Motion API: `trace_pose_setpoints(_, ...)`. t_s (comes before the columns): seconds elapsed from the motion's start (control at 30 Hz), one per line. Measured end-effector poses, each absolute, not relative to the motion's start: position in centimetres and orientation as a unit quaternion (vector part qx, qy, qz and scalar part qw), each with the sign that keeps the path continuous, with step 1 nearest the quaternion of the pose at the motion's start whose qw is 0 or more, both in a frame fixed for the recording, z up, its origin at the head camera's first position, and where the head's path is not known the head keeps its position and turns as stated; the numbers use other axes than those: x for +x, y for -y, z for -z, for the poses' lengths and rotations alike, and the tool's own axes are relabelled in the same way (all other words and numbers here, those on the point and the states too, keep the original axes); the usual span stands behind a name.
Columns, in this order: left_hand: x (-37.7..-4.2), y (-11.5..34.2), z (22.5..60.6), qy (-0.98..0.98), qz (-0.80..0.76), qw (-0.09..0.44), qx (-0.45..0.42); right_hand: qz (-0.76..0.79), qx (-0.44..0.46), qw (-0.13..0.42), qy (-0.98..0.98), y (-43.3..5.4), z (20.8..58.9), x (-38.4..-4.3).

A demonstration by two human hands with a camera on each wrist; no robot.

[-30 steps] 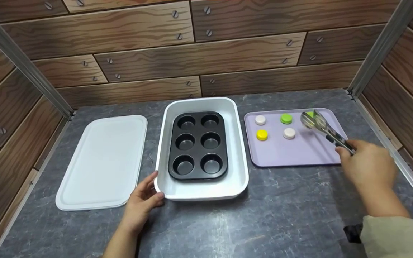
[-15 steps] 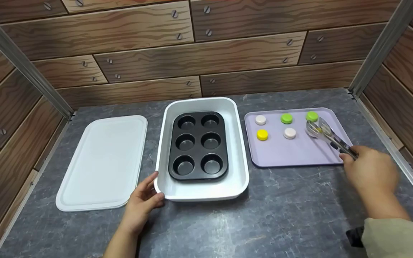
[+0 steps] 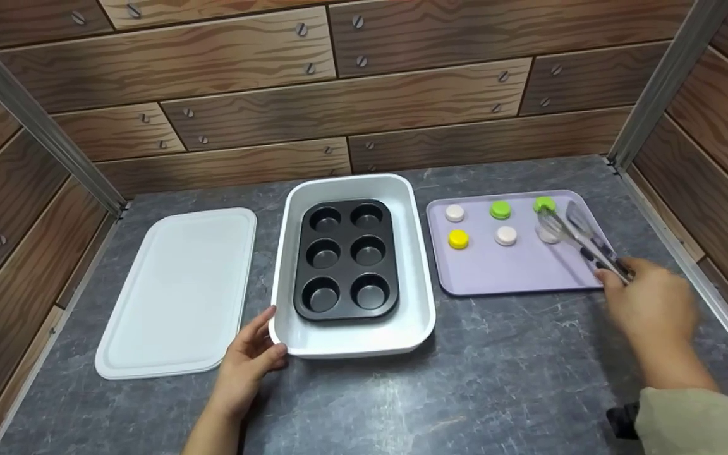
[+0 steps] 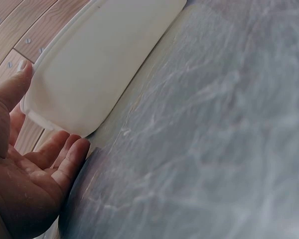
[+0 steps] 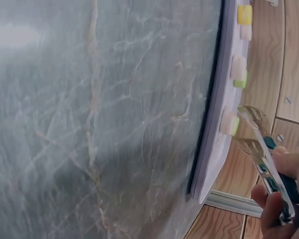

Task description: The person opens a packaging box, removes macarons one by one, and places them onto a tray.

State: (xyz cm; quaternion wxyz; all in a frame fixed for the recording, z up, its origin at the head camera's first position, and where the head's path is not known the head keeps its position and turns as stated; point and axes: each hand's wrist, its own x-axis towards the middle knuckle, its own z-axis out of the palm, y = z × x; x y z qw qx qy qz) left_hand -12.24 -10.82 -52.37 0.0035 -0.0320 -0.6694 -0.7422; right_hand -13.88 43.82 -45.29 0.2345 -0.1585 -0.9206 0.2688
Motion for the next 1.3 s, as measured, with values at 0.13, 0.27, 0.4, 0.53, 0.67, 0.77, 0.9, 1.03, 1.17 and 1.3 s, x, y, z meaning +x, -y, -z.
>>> trace_pose_setpoints(0.13, -12.0, 10.9, 52.2, 0.666, 0.745, 0.004, -0.033, -0.315, -0.202, 0.232, 0.898, -43.3, 45.2, -12.7)
trace_pose_setpoints(0.27, -12.0, 11.3, 52.0, 0.665, 0.746, 0.006, -0.033, -0.326, -0.199, 0.221, 0.898, -42.7, 46.1, -11.1)
trace_pose_setpoints(0.4, -12.1, 11.5, 52.0, 0.664, 0.747, 0.007, -0.034, -0.304, -0.186, 0.205, 0.912, -42.2, 47.3, -9.9)
trace_pose_setpoints(0.53, -12.2, 11.8, 52.1, 0.658, 0.752, 0.007, -0.029, -0.270, -0.165, 0.170, 0.933, -41.7, 48.2, -9.4)
trace_pose_setpoints(0.67, -12.2, 11.8, 52.2, 0.659, 0.752, 0.007, -0.027, -0.268, -0.149, 0.138, 0.942, -41.0, 48.9, -9.5)
trace_pose_setpoints(0.77, -12.2, 11.7, 52.2, 0.664, 0.747, 0.009, -0.027, -0.275, -0.142, 0.129, 0.942, -40.7, 49.2, -9.9)
trace_pose_setpoints(0.9, -12.3, 11.4, 52.1, 0.666, 0.745, 0.011, -0.029, -0.290, -0.146, 0.119, 0.938, -40.7, 49.6, -10.4)
trace_pose_setpoints(1.03, -12.3, 11.3, 52.2, 0.665, 0.746, 0.014, -0.032, -0.302, -0.154, 0.104, 0.935, -40.9, 50.0, -11.0)
trace_pose_setpoints(1.17, -12.3, 11.3, 52.2, 0.667, 0.744, 0.017, -0.036, -0.302, -0.159, 0.096, 0.935, -40.8, 50.6, -11.4)
trace_pose_setpoints(1.3, -12.3, 11.4, 52.2, 0.671, 0.741, 0.017, -0.039, -0.294, -0.158, 0.094, 0.938, -40.9, 50.7, -11.8)
